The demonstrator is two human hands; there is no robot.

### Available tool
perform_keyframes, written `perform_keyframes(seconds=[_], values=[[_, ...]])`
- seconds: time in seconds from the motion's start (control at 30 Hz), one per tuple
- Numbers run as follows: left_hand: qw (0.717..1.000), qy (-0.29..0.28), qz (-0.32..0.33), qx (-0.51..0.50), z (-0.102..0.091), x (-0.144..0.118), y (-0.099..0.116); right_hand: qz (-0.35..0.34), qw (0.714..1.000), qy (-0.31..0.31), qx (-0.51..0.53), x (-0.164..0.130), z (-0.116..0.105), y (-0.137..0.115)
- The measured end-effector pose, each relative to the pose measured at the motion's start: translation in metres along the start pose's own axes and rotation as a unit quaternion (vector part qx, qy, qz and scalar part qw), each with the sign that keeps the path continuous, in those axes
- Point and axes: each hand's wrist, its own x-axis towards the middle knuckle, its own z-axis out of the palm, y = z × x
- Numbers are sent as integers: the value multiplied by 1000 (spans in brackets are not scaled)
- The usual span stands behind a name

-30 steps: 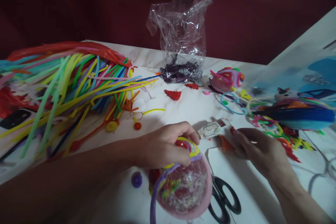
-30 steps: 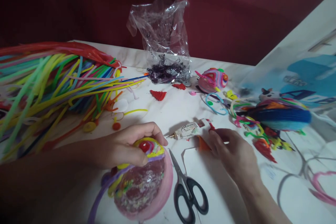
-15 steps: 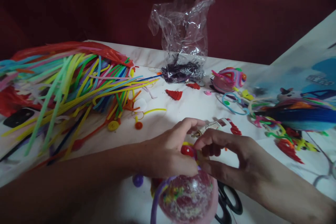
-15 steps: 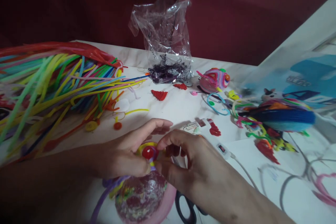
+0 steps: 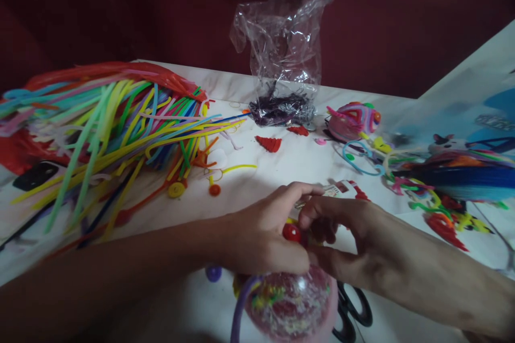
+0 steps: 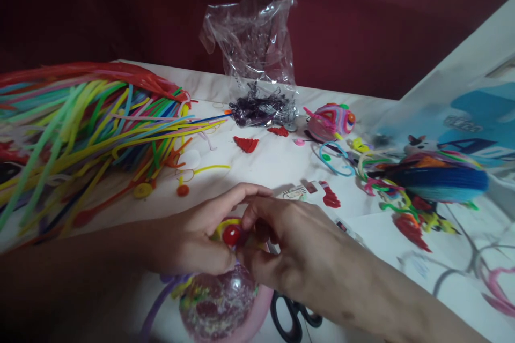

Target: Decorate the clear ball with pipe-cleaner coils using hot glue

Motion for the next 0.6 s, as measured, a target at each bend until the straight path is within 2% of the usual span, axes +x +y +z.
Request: perform_keyframes(seconds=[0.2,0.33,0.6], values=[[999,-17,5,32,-9,-1,-2,12,1000,11,1,-3,1,6],[998,-25,-18,50,-9,-2,-2,-2,1000,17,22,-6,1,9],[997,63,-54,12,3,-9,-4,8,999,25,25,-7,4,9]])
